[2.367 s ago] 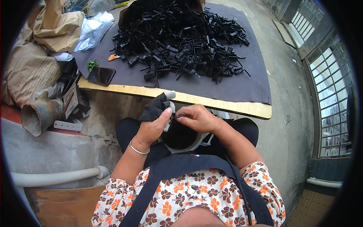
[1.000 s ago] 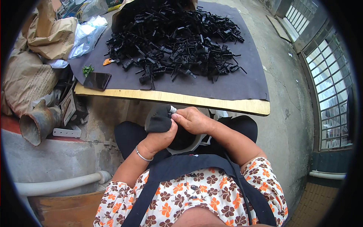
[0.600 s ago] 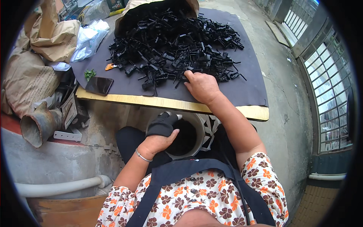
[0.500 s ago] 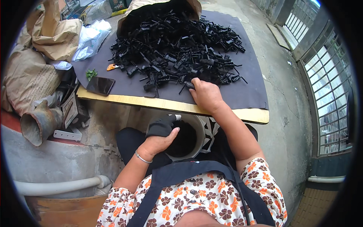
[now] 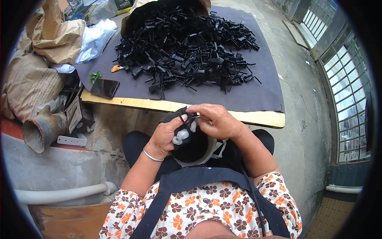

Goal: The recorder is manually assembling small black plastic components.

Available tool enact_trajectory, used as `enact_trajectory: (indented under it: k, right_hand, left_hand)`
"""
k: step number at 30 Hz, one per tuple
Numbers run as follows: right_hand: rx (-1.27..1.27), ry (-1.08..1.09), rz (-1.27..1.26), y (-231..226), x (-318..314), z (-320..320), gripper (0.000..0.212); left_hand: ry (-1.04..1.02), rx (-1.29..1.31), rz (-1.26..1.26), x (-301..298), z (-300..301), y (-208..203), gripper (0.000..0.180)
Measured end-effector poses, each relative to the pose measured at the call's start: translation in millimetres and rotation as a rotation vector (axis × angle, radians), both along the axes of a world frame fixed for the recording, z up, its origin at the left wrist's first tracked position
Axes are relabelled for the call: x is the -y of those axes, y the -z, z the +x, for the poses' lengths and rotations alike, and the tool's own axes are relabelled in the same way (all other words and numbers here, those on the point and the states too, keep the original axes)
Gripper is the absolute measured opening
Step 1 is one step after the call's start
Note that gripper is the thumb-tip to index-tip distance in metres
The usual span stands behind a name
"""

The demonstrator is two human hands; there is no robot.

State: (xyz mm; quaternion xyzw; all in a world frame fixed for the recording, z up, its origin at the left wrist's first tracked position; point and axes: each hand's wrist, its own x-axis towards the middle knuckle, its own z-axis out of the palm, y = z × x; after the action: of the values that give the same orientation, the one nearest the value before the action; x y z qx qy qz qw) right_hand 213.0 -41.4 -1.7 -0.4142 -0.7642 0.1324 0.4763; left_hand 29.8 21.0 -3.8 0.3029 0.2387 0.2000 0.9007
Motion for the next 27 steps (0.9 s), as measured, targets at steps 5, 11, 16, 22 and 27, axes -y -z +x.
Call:
enact_trajectory:
  k: [5, 11, 16, 22, 27]
  right_hand:
    - [-0.141, 0.059, -0.089, -7, 6, -21, 0.021]
    - [-0.486, 0.178, -0.536, 3, -1, -21, 0.024]
    - [-0.424, 0.045, -0.524, -3, 2, -14, 0.026]
    - [-0.137, 0.130, -0.395, -6, 3, -18, 0.025]
    - [-0.126, 0.167, -0.490, -6, 2, -20, 0.027]
  left_hand:
    - [-0.208, -0.220, 0.935, 8, 6, 11, 0.028]
    - [-0.141, -0.206, 1.100, 16, 6, -3, 0.030]
    - [-0.234, -0.290, 1.313, 9, 2, 6, 0.028]
    - [-0.256, -0.323, 1.272, 14, 4, -3, 0.027]
    - [-0.302, -0.448, 1.465, 15, 7, 1, 0.026]
